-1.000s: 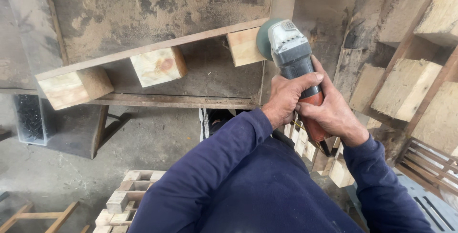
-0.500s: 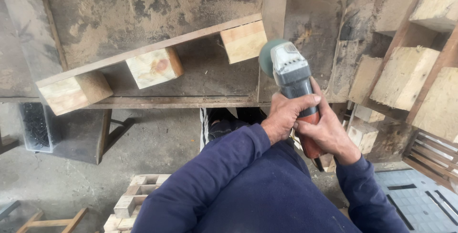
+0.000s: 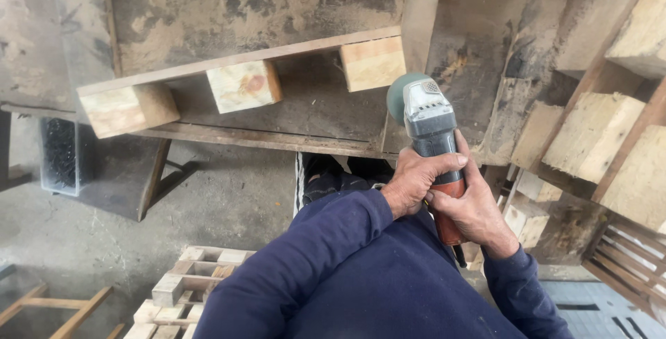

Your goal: The person positions a wooden plank on a workbench and uses a handheld angle grinder to sand the surface of the plank. The person repeatedly moves the grinder along the plank, repositioning it as needed to cover different sections.

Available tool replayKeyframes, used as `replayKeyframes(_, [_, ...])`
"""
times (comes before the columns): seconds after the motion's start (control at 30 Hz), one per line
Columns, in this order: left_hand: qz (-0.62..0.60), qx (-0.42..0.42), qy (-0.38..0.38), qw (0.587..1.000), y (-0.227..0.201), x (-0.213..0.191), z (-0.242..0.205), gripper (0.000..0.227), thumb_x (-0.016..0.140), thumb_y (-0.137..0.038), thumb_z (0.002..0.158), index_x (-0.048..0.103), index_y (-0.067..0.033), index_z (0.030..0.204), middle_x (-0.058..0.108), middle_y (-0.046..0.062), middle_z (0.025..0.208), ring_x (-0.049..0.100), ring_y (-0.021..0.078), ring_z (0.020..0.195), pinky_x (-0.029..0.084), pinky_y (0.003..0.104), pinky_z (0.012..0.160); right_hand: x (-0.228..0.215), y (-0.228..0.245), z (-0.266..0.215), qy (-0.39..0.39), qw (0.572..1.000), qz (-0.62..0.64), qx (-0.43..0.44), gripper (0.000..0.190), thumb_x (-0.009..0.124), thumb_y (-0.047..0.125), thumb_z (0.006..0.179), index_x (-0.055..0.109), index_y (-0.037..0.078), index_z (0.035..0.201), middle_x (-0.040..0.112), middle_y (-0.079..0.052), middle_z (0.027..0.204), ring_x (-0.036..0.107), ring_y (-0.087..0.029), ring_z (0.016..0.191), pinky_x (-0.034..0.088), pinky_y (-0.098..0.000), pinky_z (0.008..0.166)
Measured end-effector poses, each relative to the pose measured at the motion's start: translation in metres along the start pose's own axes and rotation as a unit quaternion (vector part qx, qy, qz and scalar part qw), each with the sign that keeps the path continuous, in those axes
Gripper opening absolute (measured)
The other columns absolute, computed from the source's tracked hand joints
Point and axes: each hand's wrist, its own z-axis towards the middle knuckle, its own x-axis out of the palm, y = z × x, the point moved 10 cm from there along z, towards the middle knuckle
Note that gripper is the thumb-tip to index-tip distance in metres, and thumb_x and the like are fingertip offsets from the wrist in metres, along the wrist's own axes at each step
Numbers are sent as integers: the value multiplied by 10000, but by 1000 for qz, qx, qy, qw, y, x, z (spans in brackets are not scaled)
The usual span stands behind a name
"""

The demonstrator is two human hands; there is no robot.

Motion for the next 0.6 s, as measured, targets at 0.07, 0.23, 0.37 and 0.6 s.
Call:
replayKeyframes(0.07, [-4,-1,-11,1000,-2,-3,3,516,816,-210,796,662,93,1185,724,198,1031,734,261,908,622,393,794,2,11,4,8,999,-34,-15,1160,717,147,683,99,170,1665,584,-163,1366,652,-246,1150,556,-363,947])
replayKeyframes(0.23, [0,18,-45,999,-28,-7,18,534,812,-243,767,670,86,1163,735,200,984,745,257,826,626,379,719,2,52,27,36,993,-96,-65,1167,698,197,679,68,143,1660,563,-180,1361,678,-268,1121,586,-373,941])
replayKeyframes(0.37, [-24,45,-19,999,-61,1,43,554,826,-255,763,673,99,1160,731,199,985,741,256,822,627,367,728,-5,82,48,30,990,-116,-77,1143,704,195,702,100,147,1671,561,-194,1397,660,-292,1157,557,-399,972])
replayKeyframes(0.6, [14,33,-7,999,-57,-9,35,561,815,-259,771,661,123,1153,738,219,967,752,269,826,641,375,754,8,75,41,-2,992,-115,-55,1173,708,187,686,86,167,1680,560,-171,1380,668,-246,1115,578,-371,931])
